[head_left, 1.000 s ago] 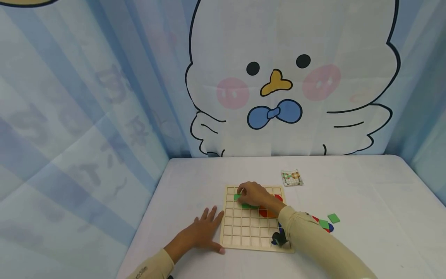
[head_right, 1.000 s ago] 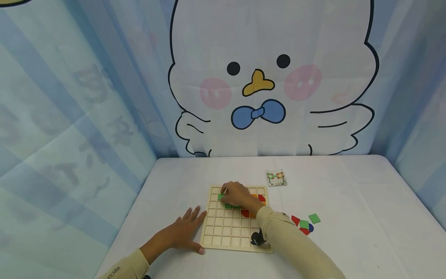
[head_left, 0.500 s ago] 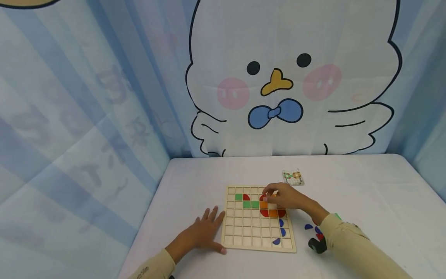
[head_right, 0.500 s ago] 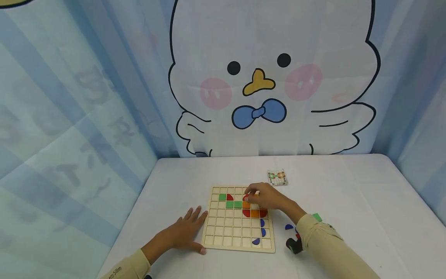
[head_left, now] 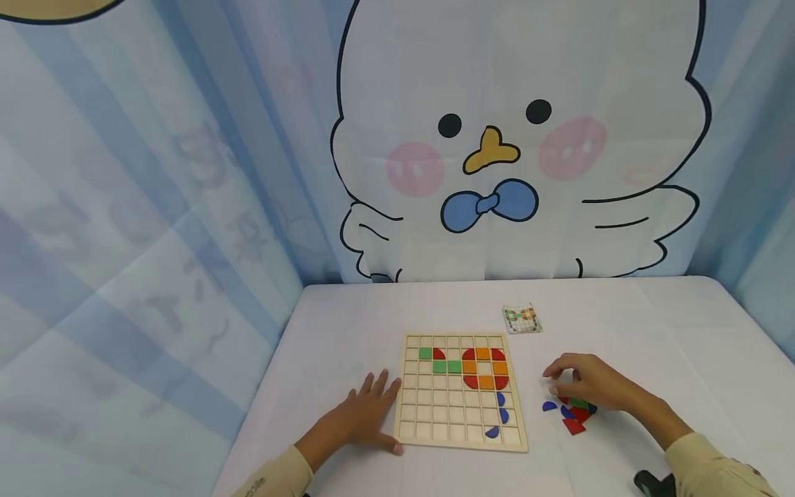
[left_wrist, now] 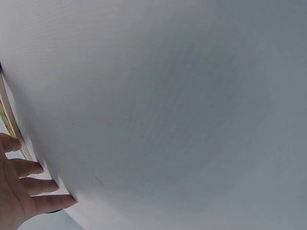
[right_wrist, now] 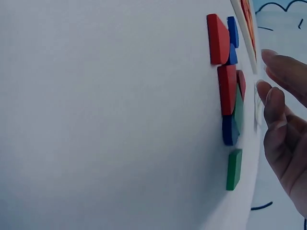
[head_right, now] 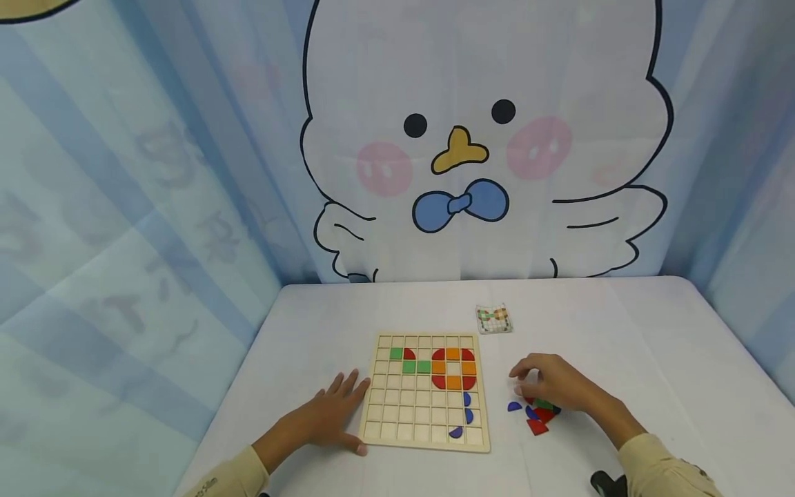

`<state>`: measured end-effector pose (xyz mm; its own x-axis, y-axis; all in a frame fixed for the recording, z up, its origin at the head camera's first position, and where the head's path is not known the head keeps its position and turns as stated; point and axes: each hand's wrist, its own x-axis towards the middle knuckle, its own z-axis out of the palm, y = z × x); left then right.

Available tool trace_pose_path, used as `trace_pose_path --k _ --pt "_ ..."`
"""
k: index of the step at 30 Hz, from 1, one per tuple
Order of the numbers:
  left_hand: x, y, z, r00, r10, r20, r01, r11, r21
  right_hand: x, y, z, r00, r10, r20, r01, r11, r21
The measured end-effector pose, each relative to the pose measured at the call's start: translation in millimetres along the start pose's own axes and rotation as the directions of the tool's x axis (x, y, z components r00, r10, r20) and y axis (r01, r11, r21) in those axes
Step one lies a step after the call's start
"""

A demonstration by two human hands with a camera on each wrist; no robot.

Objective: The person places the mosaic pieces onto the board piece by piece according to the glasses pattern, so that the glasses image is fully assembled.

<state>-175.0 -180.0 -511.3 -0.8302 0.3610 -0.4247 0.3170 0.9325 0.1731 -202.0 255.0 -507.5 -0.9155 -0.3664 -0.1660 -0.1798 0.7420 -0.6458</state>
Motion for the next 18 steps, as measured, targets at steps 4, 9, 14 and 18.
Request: trace_pose_path --k 4,9,14,18 --pt "1.1 0.4 2.2 1.0 -0.003 -0.005 0.003 1.0 0.013 -10.5 12 -1 0.999 0.034 -0.008 -0.034 0.999 0.007" --pt "1.9 -1.0 3.9 1.0 0.001 -0.009 -0.001 1.0 0.012 -13.7 19 3 0.999 0.034 0.0 -0.034 0.999 0.001" --pt "1.7 -0.7 3.1 1.0 -0.002 -0.007 0.002 1.0 0.01 -14.1 21 5 1.0 0.021 -0.013 -0.021 0.999 -0.034" --pt "0.3 0.5 2.7 1.0 0.0 -0.01 0.001 1.0 0.014 -13.6 20 6 1.0 0.017 -0.017 -0.018 0.999 -0.047"
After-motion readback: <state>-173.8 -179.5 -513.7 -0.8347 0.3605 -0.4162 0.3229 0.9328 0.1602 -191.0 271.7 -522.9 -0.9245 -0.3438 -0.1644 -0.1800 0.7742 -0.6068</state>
